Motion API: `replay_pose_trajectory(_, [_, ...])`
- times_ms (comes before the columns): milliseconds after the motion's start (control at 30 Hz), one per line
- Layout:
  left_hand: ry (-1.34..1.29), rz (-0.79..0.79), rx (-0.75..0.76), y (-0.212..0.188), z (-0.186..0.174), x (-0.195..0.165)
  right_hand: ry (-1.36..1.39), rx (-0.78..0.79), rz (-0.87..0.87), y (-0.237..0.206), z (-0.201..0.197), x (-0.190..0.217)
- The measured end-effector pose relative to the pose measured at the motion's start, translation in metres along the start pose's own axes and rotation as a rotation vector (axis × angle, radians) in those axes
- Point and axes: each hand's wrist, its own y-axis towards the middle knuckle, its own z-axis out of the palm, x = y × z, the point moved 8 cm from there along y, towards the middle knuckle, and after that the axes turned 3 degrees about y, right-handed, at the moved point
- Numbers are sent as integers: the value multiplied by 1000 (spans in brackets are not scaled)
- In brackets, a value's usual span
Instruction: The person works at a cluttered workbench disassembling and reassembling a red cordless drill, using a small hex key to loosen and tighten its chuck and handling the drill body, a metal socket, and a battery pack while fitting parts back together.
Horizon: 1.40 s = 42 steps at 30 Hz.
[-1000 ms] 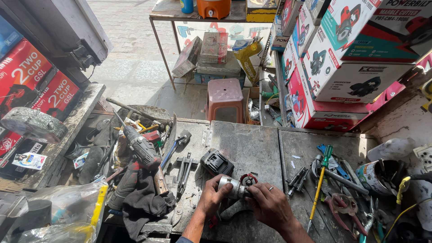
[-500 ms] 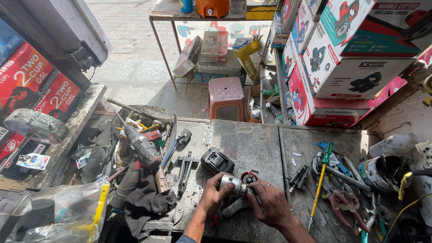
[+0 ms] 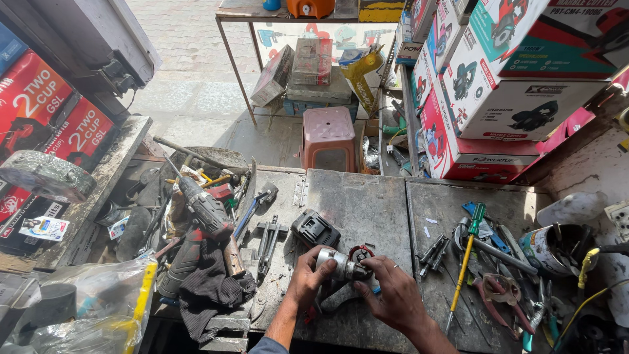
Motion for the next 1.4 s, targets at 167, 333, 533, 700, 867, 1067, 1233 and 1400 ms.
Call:
replay_pose_trajectory(167, [58, 38, 5, 1, 1, -3, -160, -86, -186, -5, 2, 0])
replay_pose_trajectory(333, [76, 48, 9, 1, 1, -5, -165, -115, -234, -7, 3, 1])
replay_pose_trajectory(533, [83, 41, 13, 0, 2, -7, -38, -68, -67, -1, 0, -3])
replay_pose_trajectory(700, [70, 13, 25, 0, 5, -7, 94, 38, 132, 0, 8, -18])
replay_pose_trajectory(867, [48, -19, 11, 1, 3, 1, 107, 49, 114, -1, 10, -18])
replay_pose_trajectory(1067, [14, 36, 13, 4, 2, 5, -209, -32, -221, -1, 3, 1])
replay_pose_trajectory(1233, [29, 25, 19, 4, 3, 5, -249, -79, -327, -1, 0, 6])
replay_pose_trajectory(1400, [8, -14, 16, 2, 3, 2, -201, -61, -263, 1, 2, 2])
